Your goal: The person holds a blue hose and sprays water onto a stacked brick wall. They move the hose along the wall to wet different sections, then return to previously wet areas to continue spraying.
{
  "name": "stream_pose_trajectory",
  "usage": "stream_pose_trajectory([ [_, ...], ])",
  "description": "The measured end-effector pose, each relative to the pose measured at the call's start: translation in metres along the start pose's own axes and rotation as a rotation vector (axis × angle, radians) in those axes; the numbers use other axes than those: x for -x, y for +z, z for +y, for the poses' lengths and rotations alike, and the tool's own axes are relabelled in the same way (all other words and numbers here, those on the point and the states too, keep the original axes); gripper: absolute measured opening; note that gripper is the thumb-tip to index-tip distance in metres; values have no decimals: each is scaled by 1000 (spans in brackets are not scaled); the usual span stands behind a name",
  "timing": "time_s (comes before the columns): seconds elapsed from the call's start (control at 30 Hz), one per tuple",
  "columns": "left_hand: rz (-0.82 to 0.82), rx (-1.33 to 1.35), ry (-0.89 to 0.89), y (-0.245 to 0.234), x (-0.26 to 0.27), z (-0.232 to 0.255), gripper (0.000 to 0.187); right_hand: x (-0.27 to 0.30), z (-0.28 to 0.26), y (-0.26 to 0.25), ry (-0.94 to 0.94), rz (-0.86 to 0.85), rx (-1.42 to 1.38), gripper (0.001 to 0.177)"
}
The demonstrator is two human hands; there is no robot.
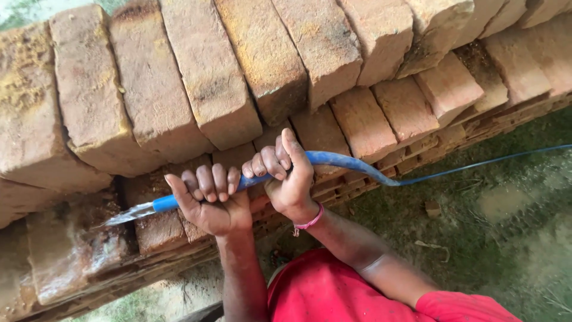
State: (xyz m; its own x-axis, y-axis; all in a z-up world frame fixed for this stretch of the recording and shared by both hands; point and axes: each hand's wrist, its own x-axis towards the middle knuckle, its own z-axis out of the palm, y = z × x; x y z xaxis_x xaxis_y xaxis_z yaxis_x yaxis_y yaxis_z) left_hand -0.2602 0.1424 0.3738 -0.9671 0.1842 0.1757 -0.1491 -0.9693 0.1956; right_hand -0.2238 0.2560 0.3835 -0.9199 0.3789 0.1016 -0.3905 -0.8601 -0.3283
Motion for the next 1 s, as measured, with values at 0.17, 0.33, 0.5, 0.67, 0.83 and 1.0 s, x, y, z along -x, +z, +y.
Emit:
stream_pose_trajectory([
  [0.17,-7,122,-23,0,0,-1,47,-1,7,-11,-22,-19,-28,50],
  [0.33,24,72,3,8,3,-1,50,2,1,-3,-12,-20,45,49],
  [0.5,55,81,-17,10,4,-1,50,4,-2,-7,-19,-7,86,49],
  [0.67,19,93,-12,11,3,-4,49,0,-4,-18,-66,-67,124,51],
  [0.83,-12,104,9,7,2,-6,49,0,-8,-27,-35,-73,89,51],
  [1.0,-33,122,18,5,2,-7,49,1,-11,-32,-56,-69,136,55],
])
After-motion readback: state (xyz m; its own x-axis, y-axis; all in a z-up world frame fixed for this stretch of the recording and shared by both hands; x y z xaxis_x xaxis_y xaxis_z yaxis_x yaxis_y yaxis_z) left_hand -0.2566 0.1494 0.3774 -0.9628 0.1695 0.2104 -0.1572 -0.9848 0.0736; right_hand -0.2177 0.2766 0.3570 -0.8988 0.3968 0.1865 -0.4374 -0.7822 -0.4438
